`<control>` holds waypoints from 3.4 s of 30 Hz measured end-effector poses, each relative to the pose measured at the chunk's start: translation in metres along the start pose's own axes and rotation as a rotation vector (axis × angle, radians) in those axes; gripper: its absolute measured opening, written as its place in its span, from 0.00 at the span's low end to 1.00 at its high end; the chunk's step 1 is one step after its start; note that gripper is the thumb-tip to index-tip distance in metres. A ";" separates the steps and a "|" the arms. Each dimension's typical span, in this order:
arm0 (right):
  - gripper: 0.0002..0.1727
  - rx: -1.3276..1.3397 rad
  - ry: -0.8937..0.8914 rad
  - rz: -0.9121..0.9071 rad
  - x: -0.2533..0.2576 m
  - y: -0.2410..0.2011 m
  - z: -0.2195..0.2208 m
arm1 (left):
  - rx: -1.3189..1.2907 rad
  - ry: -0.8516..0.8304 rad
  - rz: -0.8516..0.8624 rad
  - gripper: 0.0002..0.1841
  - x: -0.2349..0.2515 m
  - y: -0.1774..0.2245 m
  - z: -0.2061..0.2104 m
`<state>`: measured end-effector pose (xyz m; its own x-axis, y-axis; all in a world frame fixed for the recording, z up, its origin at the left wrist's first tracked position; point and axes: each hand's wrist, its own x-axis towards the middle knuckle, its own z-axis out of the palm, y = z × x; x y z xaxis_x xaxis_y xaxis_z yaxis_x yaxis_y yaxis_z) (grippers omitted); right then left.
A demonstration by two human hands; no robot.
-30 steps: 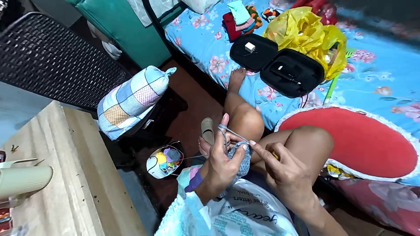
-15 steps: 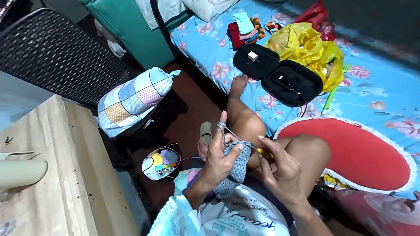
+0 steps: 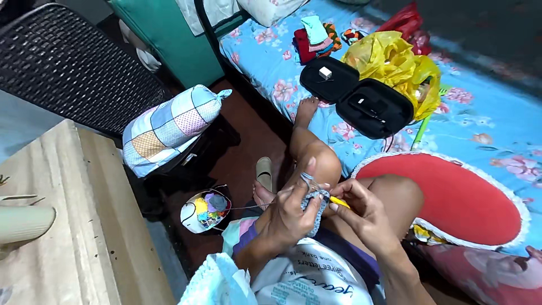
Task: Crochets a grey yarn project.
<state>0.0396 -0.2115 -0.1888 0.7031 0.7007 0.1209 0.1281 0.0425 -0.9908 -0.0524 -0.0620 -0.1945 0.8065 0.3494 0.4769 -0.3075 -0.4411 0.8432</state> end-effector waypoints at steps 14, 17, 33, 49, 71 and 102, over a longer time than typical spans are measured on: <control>0.04 -0.162 0.240 -0.388 -0.004 0.026 0.013 | -0.120 0.038 0.040 0.23 0.005 -0.001 0.000; 0.04 -0.292 0.249 -0.465 -0.006 0.029 0.010 | -0.163 -0.028 0.024 0.20 0.011 -0.002 -0.012; 0.10 0.168 0.028 0.019 -0.003 0.013 0.003 | 0.115 -0.009 0.144 0.19 0.002 -0.015 -0.002; 0.03 -0.214 0.159 -0.464 -0.007 0.030 0.006 | -0.843 -0.050 -0.360 0.29 0.012 -0.001 -0.024; 0.16 0.512 0.077 -0.052 0.001 0.026 0.006 | -0.381 0.010 -0.237 0.38 0.009 0.005 0.008; 0.18 0.466 -0.004 -0.074 0.012 0.029 0.005 | -0.401 -0.052 -0.401 0.48 0.028 0.015 -0.024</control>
<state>0.0485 -0.1984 -0.2169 0.7009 0.6867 0.1926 -0.1510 0.4069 -0.9009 -0.0463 -0.0395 -0.1627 0.9202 0.3795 0.0957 -0.1316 0.0700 0.9888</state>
